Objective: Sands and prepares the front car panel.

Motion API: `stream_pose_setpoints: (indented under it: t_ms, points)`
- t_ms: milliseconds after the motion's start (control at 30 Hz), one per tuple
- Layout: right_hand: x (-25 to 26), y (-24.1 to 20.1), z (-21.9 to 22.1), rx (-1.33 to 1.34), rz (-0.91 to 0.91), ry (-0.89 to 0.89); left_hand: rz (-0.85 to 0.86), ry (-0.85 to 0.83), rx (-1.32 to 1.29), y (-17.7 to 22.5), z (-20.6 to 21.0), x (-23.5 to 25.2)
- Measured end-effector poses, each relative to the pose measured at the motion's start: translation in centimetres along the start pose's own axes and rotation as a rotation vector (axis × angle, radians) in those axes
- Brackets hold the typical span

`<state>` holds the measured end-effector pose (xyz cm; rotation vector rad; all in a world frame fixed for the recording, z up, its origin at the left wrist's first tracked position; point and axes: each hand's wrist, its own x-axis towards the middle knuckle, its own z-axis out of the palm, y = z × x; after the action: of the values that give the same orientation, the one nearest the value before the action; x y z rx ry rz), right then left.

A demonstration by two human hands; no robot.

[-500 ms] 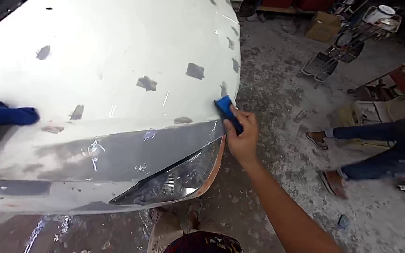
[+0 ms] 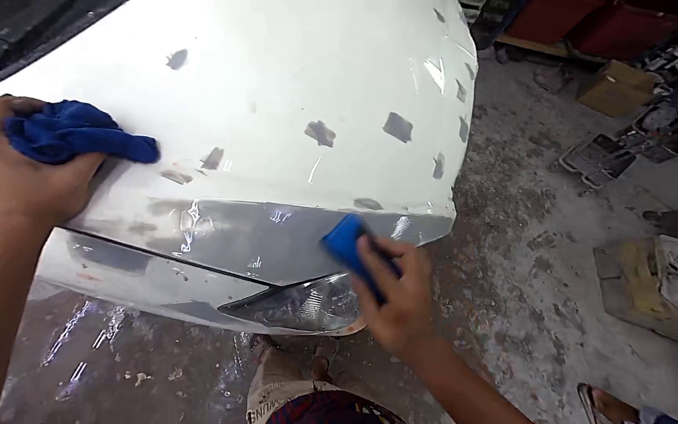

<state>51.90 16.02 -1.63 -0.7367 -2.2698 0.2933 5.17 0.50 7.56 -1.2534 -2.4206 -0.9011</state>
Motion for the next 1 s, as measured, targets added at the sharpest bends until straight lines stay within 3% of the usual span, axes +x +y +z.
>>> stream_pose_setpoints:
  t_ms: [100, 233, 333, 433, 567, 700, 767, 900, 1000]
  points:
    - [1.7, 0.3, 0.3, 0.026, -0.158, -0.047, -0.021, 0.009, 0.069, 0.3, -0.1, 0.0]
    - [4.7, -0.2, 0.9, -0.008, 0.069, 0.033, -0.013, 0.021, 0.061, 0.1, -0.1, -0.2]
    - [1.3, -4.0, 1.8, 0.016, -0.127, -0.055, 0.001, 0.038, 0.023, 0.3, -0.2, 0.0]
    - [2.7, -3.3, 2.3, 0.016, -0.256, -0.081, -0.012, 0.027, 0.028, 0.0, -0.3, 0.4]
    - [7.2, -3.5, 2.5, -0.045, -0.047, -0.04, -0.028, 0.005, 0.037, 0.0, -0.1, -0.3]
    - [2.6, -5.4, 2.5, 0.01, -0.289, -0.152, -0.011, 0.042, 0.021, 0.0, -0.2, 0.0]
    - [4.5, -4.5, 3.2, 0.0, -0.368, -0.143, -0.017, 0.046, 0.031, -0.3, -0.3, 0.3]
    - [11.0, -5.5, 4.8, -0.011, -0.219, -0.111, -0.02, 0.024, 0.025, -0.1, -0.1, -0.4]
    - [7.9, -7.2, 4.0, 0.002, -0.297, -0.172, -0.01, 0.053, 0.023, -0.1, -0.2, -0.1]
